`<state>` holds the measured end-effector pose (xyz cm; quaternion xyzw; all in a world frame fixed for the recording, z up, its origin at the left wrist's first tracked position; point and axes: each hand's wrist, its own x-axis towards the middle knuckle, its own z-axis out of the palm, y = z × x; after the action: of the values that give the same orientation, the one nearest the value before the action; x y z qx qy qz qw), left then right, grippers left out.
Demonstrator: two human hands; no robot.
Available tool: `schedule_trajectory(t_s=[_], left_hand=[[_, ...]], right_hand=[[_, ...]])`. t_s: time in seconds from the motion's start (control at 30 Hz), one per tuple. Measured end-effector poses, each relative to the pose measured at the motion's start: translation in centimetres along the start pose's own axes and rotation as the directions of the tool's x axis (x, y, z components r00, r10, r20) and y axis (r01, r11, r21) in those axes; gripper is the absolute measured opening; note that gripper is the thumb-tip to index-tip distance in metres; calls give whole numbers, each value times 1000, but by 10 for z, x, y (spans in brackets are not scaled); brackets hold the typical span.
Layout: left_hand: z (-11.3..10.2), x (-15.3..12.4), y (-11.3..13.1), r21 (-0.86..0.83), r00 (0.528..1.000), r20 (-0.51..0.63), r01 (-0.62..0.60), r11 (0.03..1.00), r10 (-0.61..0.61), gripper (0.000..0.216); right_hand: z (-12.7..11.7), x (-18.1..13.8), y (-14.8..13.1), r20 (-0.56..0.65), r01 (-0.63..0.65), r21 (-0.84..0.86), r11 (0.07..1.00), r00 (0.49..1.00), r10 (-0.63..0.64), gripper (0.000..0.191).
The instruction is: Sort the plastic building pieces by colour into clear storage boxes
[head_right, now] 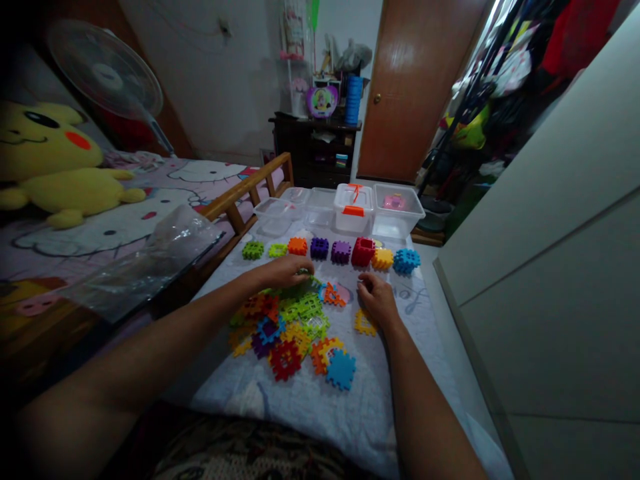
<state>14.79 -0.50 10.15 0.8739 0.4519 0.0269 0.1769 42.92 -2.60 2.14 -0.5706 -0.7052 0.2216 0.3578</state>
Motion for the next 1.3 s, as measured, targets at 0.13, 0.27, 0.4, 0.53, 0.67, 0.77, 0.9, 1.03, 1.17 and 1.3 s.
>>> schedule_trajectory(t_s=[0.13, 0.27, 0.4, 0.53, 0.67, 0.77, 0.9, 1.03, 1.17, 1.3], left_hand=[[-4, -2, -1, -110, 994, -108, -6, 994, -6, 20], [-8, -10, 11, -248, 994, -104, -44, 968, 19, 20], [2, -14, 27, -251, 995, 9, -89, 964, 95, 21], [15, -11, 25, -80, 997, 13, -76, 994, 78, 24], [13, -11, 7, 50, 998, -51, -33, 998, 36, 42], [5, -12, -3, 125, 1000, 24, 6, 992, -9, 57], [2, -11, -7, 202, 987, 141, 46, 978, -76, 55], [4, -7, -10, 194, 984, 166, 32, 980, -65, 36], [3, -3, -17, 91, 993, 108, 27, 995, -37, 28], [-1, 3, -19, -1, 997, -20, 69, 998, -69, 33]], right_hand=[[1, 0, 0, -3, 3, 0, 1000, 1000, -3, 35], [1, 1, 0, 1, 7, 2, 1000, 1000, -7, 35], [0, 1, 0, -5, 9, -4, 1000, 1000, -9, 33], [1, 1, 1, -9, 6, -9, 1000, 1000, -6, 33], [1, 1, 1, -12, 10, -16, 1000, 1000, -10, 32], [1, 1, 0, -13, 14, -28, 1000, 1000, -14, 31], [1, 0, 0, -11, 12, -23, 1000, 1000, -13, 32], [1, 1, 2, 4, 6, -13, 1000, 1000, -5, 33], [2, 1, 4, 0, 10, -17, 1000, 1000, -10, 31], [1, 1, 2, -2, 6, -14, 1000, 1000, -6, 31]])
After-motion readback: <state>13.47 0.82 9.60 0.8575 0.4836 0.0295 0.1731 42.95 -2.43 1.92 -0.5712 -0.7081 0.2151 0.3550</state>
